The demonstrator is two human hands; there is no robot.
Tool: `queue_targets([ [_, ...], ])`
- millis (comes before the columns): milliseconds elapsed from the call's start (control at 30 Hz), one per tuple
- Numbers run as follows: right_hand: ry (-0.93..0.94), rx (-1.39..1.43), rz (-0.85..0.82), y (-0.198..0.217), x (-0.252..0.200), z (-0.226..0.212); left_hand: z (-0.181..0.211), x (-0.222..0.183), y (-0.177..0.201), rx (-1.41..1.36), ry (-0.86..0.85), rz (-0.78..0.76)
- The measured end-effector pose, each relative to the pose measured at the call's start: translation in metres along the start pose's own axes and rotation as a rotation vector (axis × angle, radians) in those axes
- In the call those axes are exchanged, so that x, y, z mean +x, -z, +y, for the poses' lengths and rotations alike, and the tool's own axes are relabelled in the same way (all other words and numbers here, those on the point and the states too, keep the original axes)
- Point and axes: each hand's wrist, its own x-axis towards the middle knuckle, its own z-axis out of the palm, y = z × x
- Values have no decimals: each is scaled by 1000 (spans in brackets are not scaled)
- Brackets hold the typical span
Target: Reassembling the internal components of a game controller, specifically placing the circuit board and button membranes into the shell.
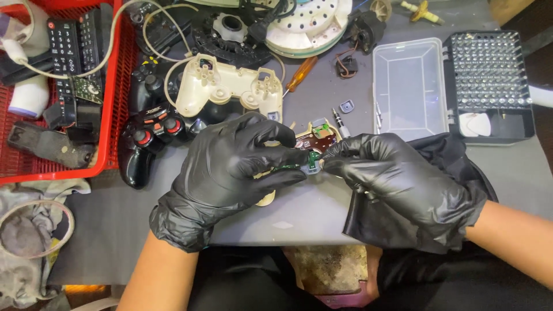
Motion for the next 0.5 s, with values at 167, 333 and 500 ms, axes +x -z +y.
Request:
queue_targets([
  [167,-76,273,-155,11,-2,24,-2,0,-3,-85,-21,-73],
  [333,-16,150,-215,9,0,18,-1,-2,-10,-49,31,-133],
  [500,183,131,-243,4,0,13,4,2,-6,-93,70,-111],
])
